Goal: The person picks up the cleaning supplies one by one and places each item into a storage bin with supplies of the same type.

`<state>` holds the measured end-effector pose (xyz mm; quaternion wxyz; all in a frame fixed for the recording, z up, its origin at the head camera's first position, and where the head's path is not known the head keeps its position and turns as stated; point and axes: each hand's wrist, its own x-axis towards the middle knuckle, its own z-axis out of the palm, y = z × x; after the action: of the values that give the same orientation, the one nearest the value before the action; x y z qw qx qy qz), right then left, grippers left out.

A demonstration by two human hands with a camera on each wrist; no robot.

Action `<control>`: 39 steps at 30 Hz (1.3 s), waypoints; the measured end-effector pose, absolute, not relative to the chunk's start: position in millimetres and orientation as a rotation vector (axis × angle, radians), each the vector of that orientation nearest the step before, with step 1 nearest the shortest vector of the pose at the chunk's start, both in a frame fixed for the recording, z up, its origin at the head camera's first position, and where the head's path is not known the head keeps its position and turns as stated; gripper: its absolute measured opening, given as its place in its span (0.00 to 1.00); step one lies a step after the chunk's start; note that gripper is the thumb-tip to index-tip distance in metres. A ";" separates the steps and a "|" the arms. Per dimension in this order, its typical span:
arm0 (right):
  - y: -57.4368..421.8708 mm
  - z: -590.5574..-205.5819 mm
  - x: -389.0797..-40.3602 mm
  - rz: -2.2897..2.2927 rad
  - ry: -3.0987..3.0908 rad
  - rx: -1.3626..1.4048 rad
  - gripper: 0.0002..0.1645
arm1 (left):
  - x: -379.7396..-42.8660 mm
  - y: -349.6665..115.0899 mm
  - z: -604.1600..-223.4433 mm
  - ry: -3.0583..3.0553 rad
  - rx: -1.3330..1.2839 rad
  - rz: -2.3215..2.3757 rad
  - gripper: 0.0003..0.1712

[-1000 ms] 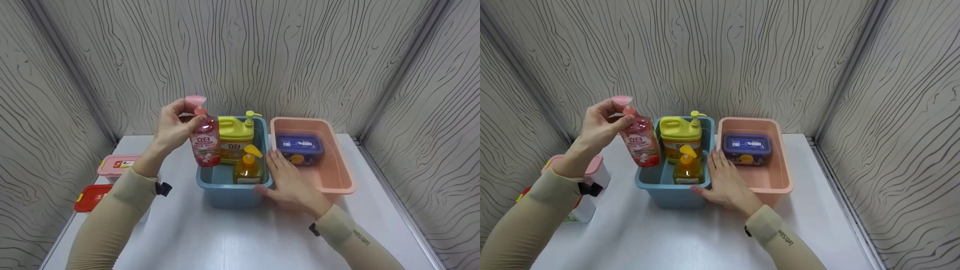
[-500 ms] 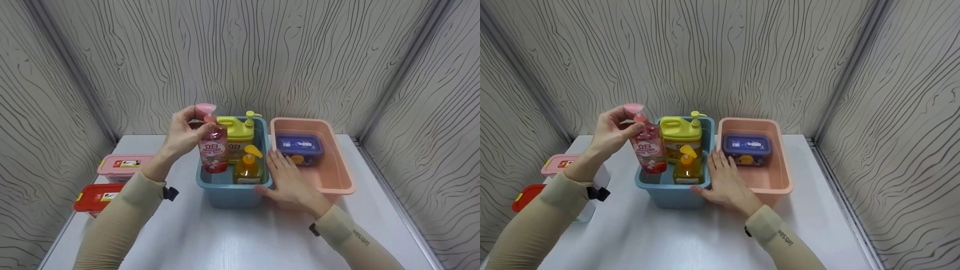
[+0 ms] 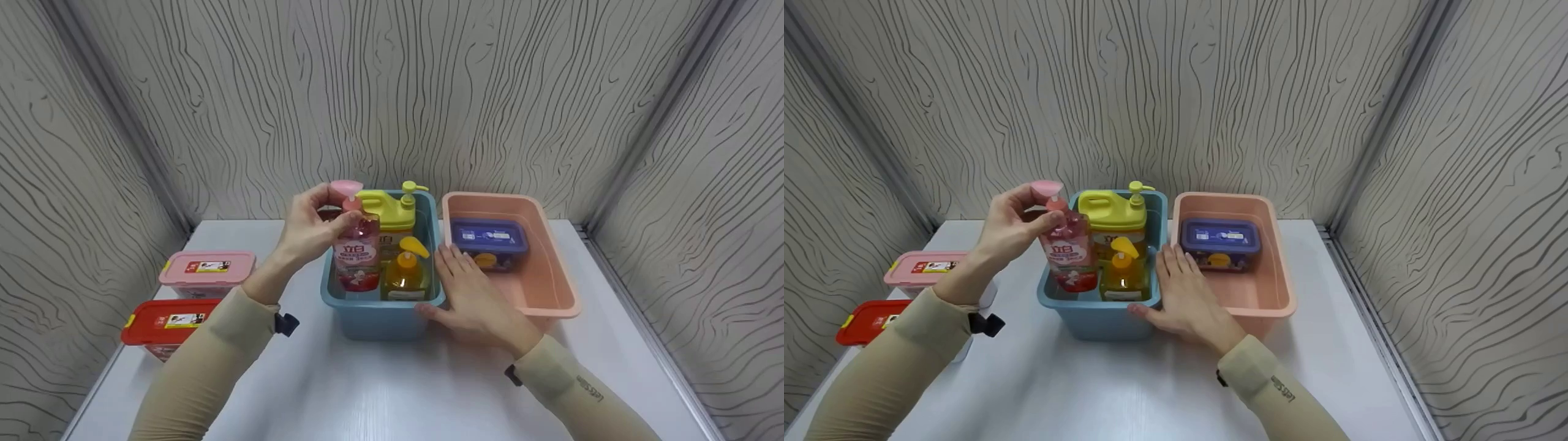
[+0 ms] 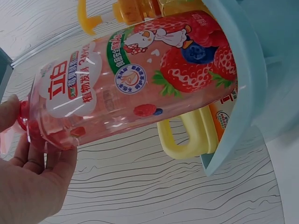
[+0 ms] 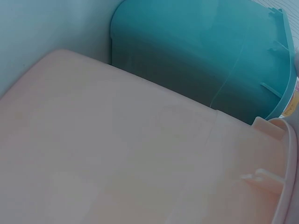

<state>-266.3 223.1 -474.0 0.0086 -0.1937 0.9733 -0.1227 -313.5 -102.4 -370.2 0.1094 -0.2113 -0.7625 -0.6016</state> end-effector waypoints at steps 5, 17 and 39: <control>222.3 -474.4 -266.5 -0.380 3.041 -0.603 0.75 | -311.2 -101.0 -373.3 -2.250 -0.621 -1.767 0.17; 223.1 -474.9 -267.7 -0.377 3.047 -0.623 0.75 | -310.8 -101.8 -382.1 -2.281 -0.608 -1.751 0.16; 222.6 -473.3 -266.4 -0.403 3.033 -0.592 0.76 | -304.8 -104.7 -398.2 -2.329 -0.637 -1.780 0.19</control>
<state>-266.4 222.6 -473.3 0.0125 -0.1900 0.9732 -0.1292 -304.8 -104.7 -398.2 0.0708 -0.2117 -0.7744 -0.5920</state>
